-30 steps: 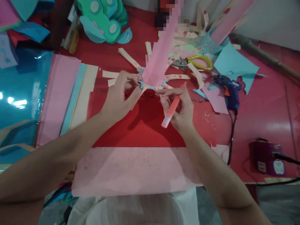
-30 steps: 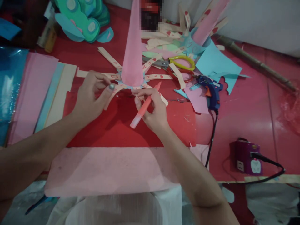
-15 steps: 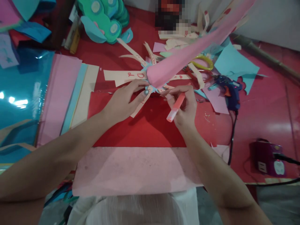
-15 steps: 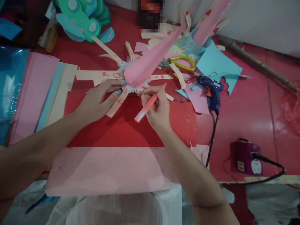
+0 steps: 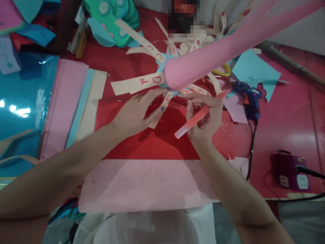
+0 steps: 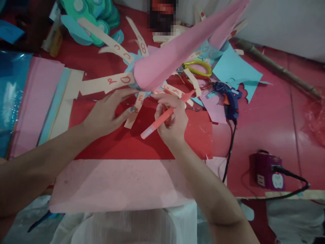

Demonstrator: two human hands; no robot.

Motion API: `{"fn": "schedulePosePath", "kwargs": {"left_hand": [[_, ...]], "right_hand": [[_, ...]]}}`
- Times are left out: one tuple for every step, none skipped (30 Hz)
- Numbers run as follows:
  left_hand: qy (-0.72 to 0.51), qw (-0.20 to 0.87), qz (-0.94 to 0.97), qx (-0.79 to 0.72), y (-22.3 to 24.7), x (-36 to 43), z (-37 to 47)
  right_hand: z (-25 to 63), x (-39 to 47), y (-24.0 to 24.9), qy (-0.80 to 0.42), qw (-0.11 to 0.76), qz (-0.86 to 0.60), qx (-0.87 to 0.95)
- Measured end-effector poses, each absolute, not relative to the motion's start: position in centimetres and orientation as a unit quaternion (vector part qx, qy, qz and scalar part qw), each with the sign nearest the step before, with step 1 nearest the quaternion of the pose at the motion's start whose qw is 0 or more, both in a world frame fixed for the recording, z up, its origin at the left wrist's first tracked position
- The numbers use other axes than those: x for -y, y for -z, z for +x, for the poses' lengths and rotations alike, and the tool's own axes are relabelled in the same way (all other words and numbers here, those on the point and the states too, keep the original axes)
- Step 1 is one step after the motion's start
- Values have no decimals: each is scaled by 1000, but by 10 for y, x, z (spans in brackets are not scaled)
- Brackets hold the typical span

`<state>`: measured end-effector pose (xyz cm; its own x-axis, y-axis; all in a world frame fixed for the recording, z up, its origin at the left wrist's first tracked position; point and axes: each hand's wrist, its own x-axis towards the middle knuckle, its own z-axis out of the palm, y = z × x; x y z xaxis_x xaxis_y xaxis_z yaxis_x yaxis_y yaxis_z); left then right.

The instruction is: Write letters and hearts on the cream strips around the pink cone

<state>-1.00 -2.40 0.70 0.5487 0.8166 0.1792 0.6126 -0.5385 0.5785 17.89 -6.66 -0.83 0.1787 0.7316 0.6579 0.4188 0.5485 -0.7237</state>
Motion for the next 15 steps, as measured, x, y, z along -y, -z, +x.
{"fn": "schedulePosePath", "kwargs": {"left_hand": [[-226, 225, 851, -417, -6, 25, -10], [-233, 217, 854, -411, -6, 25, -11], [-242, 208, 857, -405, -5, 25, -11], [-254, 200, 859, -397, -4, 26, -12], [-267, 193, 862, -384, -3, 26, -12], [-285, 187, 865, -369, -3, 26, -13], [-299, 183, 867, -353, -3, 26, -13], [-309, 183, 869, -340, -3, 25, -13], [-314, 187, 869, -334, -4, 25, -13], [-296, 201, 869, -340, -4, 25, -13], [-279, 216, 865, -356, -5, 24, -13], [-247, 234, 863, -374, -6, 24, -12], [-209, 251, 859, -394, -6, 23, -11], [-172, 264, 856, -409, -7, 23, -10], [-137, 271, 855, -420, -7, 22, -9]], "right_hand": [[179, 67, 8, -119, 618, -452, 632], [180, 67, 8, -108, 618, -446, 638], [180, 67, 8, -97, 617, -441, 645], [181, 67, 8, -85, 616, -436, 651], [181, 67, 8, -73, 616, -431, 656], [182, 67, 8, -60, 615, -429, 659], [182, 68, 8, -46, 615, -429, 660], [182, 68, 8, -31, 615, -431, 659], [181, 68, 8, -14, 618, -436, 655], [181, 68, 9, -3, 618, -444, 649], [181, 68, 10, -5, 618, -453, 643], [181, 67, 11, -19, 617, -464, 636], [182, 66, 12, -52, 609, -479, 630], [183, 64, 15, -94, 601, -491, 623], [186, 62, 17, -135, 583, -510, 618]]}}
